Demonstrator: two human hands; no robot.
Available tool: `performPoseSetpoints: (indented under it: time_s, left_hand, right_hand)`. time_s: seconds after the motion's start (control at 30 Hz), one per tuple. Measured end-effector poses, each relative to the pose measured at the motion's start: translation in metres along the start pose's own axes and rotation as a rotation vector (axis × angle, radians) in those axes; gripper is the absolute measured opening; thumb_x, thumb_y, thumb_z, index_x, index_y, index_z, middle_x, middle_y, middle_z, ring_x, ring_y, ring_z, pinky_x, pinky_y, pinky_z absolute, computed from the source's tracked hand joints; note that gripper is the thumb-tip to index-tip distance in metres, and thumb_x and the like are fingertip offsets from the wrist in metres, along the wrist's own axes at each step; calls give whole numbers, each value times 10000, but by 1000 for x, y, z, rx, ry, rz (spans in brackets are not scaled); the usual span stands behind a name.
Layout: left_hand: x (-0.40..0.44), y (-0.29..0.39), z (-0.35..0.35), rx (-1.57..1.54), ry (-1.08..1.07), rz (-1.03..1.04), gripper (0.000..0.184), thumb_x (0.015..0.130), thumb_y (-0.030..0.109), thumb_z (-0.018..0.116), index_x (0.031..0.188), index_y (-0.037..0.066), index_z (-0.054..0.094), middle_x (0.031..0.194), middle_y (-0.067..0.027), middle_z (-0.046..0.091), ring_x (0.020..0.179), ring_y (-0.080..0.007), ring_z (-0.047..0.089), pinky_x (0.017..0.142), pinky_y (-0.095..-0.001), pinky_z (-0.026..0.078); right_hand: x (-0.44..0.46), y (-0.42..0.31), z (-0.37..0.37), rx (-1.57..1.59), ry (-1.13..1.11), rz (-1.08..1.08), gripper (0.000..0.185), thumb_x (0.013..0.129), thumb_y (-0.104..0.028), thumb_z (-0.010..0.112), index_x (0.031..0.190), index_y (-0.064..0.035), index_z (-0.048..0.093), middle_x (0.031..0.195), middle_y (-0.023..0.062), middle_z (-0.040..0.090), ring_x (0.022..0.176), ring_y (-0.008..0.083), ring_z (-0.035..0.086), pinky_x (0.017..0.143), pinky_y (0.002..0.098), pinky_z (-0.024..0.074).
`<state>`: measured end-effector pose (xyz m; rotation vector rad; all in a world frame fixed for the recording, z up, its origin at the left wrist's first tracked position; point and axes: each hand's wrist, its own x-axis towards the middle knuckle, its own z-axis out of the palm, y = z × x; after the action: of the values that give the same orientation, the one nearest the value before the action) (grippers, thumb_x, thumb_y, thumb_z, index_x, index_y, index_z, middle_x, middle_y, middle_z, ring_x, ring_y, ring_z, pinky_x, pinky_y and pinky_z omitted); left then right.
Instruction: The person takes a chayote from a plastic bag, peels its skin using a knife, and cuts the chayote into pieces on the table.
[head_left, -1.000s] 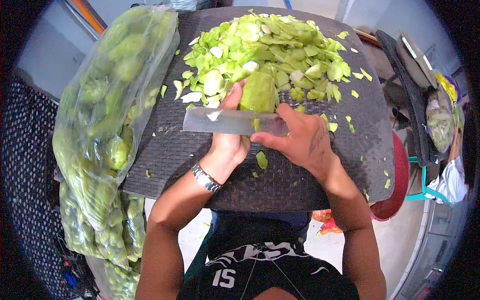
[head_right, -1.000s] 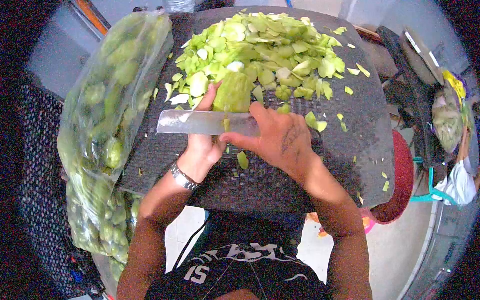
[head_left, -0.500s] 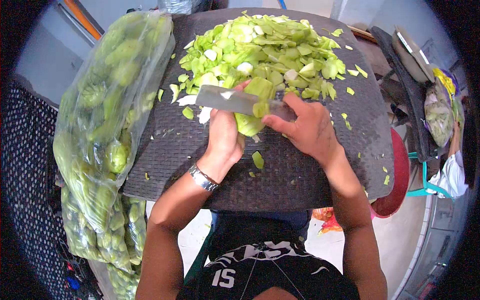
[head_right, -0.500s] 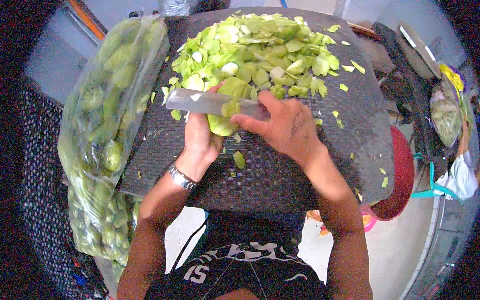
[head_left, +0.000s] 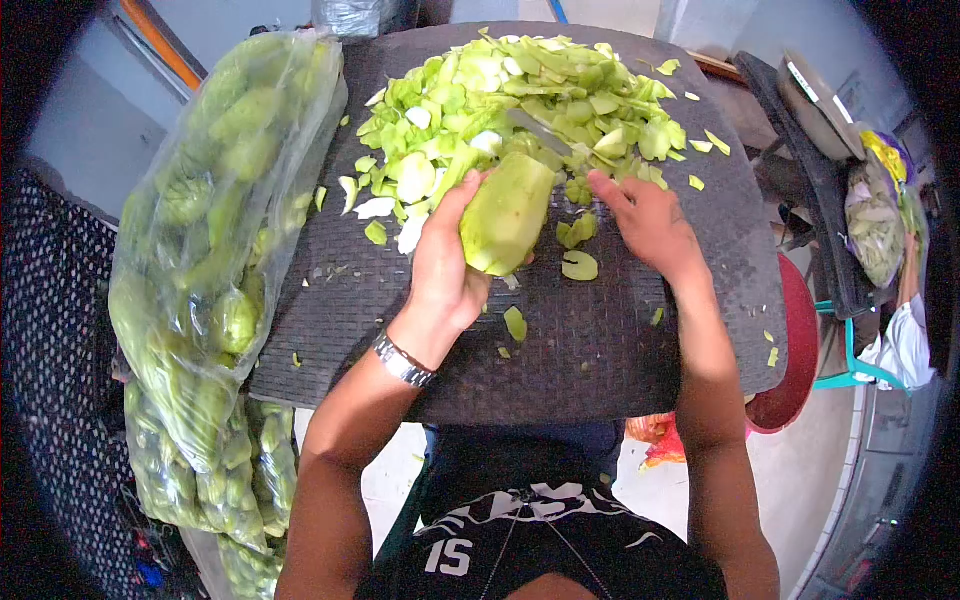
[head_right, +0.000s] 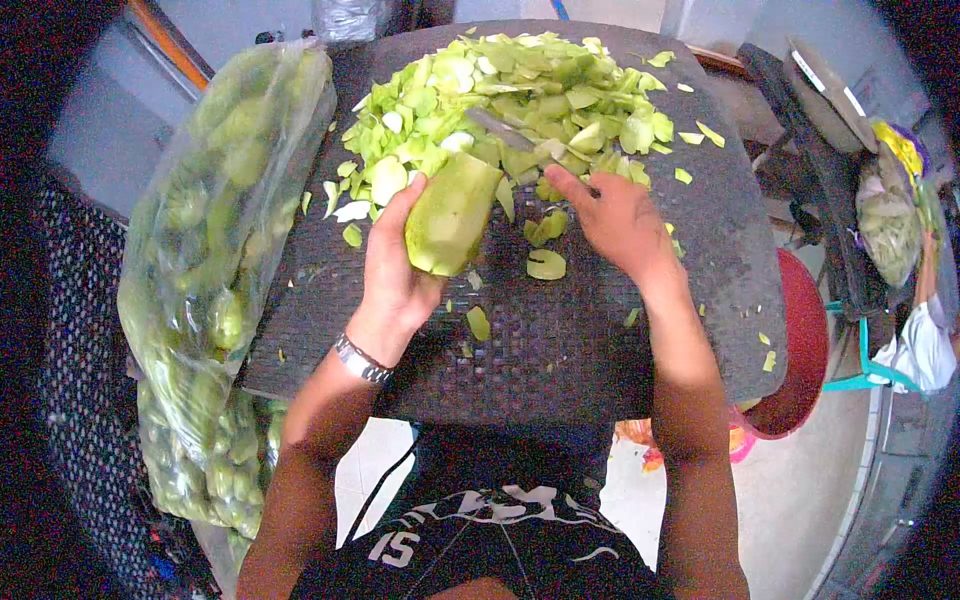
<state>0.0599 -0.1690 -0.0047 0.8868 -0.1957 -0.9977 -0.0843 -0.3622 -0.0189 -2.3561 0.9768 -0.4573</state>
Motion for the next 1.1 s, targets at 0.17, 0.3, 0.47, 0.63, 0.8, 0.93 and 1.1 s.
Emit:
performPoseSetpoints:
  time_s: [0.17, 0.3, 0.47, 0.63, 0.8, 0.93, 1.1]
  left_hand:
    - [8, 7, -6, -14, -47, -18, 442, 1070, 415, 501, 1342, 76, 584, 1239, -90, 692, 1047, -219, 698, 830, -408, 581]
    - [16, -6, -16, -35, 71, 24, 466, 1060, 437, 539, 1339, 66, 582, 1242, -96, 689, 1054, -229, 700, 874, -400, 585]
    - [13, -10, -20, -38, -33, 28, 475, 1054, 389, 569, 1400, 65, 534, 1303, -107, 666, 1173, -245, 663, 981, -413, 552]
    - [17, -18, -20, 9, 35, 71, 458, 1064, 383, 545, 1396, 69, 532, 1311, -104, 656, 1160, -254, 664, 977, -412, 546]
    - [17, -18, -19, 21, 76, -40, 458, 1069, 421, 499, 1372, 82, 545, 1229, -86, 681, 1029, -254, 685, 841, -419, 563]
    - [16, -9, -20, 66, 27, -80, 466, 1053, 458, 512, 1339, 95, 571, 1136, -87, 698, 929, -242, 688, 742, -432, 565]
    - [13, 11, -12, -31, 41, -99, 467, 1035, 464, 544, 1301, 83, 593, 1078, -101, 695, 910, -254, 687, 736, -442, 582]
  right_hand:
    - [-18, -37, -16, 442, -343, 260, 604, 984, -564, 614, 811, 14, 605, 676, 245, 584, 602, 408, 598, 569, 461, 460]
    - [-45, -52, 15, 260, -46, -317, 520, 967, -492, 678, 828, -6, 557, 634, 232, 564, 553, 430, 588, 511, 463, 441]
    - [-53, -59, 18, -25, 15, -534, 551, 917, -580, 689, 919, -36, 600, 597, 159, 550, 581, 394, 661, 509, 482, 508]
    - [-42, -48, 12, -81, 0, -486, 526, 927, -562, 678, 942, -40, 615, 657, 151, 580, 584, 388, 658, 533, 492, 524]
    - [-34, -38, 16, -159, 41, -511, 492, 938, -559, 657, 976, -69, 676, 669, 154, 582, 639, 394, 670, 565, 503, 530]
    - [-19, -8, 10, -306, 123, -448, 558, 952, -622, 600, 995, -74, 697, 669, 169, 593, 707, 395, 684, 568, 494, 525]
    - [3, 5, -16, 21, -82, 117, 642, 1011, -628, 515, 947, -2, 642, 576, 93, 532, 590, 266, 632, 572, 407, 477]
